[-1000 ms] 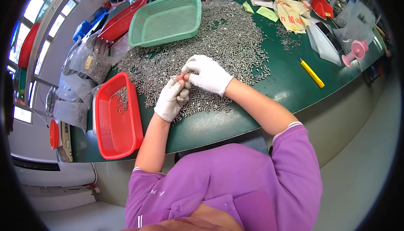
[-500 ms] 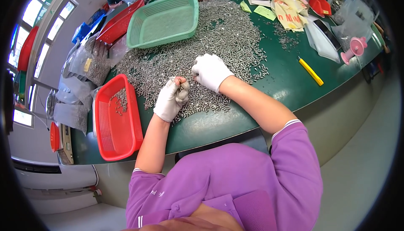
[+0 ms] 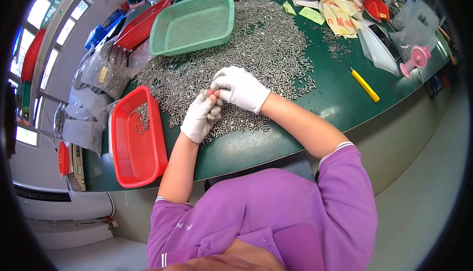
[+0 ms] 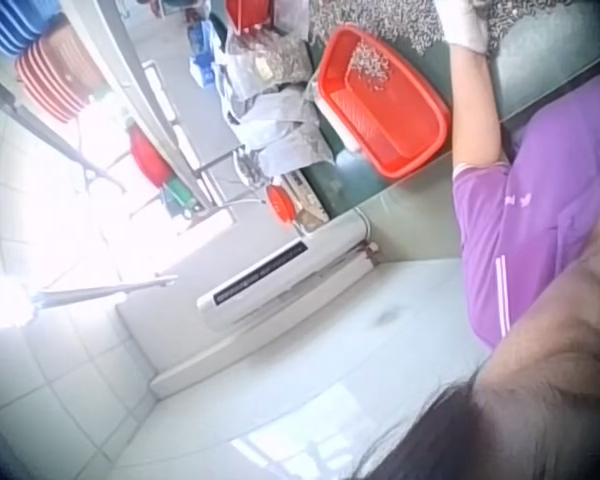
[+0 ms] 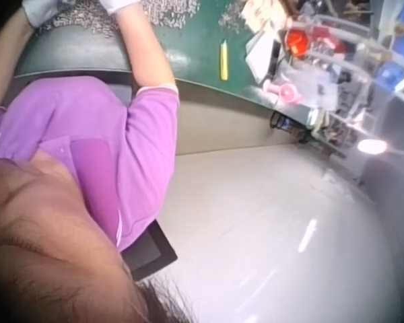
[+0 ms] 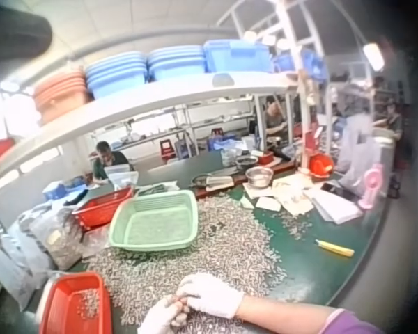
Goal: Inspecting small metal components and placing them into plastic bags on a manufacturing line.
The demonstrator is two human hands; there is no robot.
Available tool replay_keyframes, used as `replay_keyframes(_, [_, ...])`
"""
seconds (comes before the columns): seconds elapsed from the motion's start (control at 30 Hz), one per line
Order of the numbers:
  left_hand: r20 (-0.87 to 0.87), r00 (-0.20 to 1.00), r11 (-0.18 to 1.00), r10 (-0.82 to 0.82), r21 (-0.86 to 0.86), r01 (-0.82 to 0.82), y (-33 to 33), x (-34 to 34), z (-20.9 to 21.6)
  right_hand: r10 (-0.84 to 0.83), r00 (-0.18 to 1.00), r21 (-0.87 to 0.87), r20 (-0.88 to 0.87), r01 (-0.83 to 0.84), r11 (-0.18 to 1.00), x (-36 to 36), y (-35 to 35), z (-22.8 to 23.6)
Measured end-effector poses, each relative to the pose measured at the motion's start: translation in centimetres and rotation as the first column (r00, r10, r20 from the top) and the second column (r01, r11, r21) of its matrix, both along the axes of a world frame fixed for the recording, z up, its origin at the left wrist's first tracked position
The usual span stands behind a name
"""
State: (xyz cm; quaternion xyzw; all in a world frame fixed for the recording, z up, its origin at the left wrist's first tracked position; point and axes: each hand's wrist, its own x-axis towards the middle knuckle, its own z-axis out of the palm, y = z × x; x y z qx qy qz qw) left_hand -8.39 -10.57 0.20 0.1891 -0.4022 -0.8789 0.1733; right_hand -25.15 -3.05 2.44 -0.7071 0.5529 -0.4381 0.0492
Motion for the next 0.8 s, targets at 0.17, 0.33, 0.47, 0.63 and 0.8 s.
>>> replay_keyframes(0.17, [0.02, 1.0, 1.0, 0.013, -0.02, -0.012, 0.2, 0.0, 0.4, -0.174, 0.973, 0.133, -0.153, 0.195, 0.972, -0.7, -0.2, -0.4])
replay_keyframes(0.33, [-0.002, 0.999, 0.999, 0.036, 0.003, -0.036, 0.1, 0.0, 0.0, -0.139, 0.933, 0.287, -0.333, 0.241, 0.927, -0.7, 0.1, -0.5])
replay_keyframes(0.47, [-0.019, 0.999, 0.998, 0.045, 0.05, -0.044, 0.1, 0.0, 0.3, -0.161, 0.892, 0.215, -0.423, 0.272, 0.938, -0.5, 0.1, -0.9])
replay_keyframes(0.63, [-0.03, 0.998, 0.998, 0.061, 0.035, -0.06, -0.1, 0.1, 0.1, -0.173, 0.97, 0.002, -0.171, 0.176, 0.984, -1.1, -0.1, 0.0])
replay_keyframes(0.8, [-0.038, 0.999, 0.999, 0.016, 0.031, -0.015, 0.0, -0.1, 0.1, -0.035, 0.998, -0.005, 0.042, 0.035, 0.999, 0.2, 0.4, 0.8])
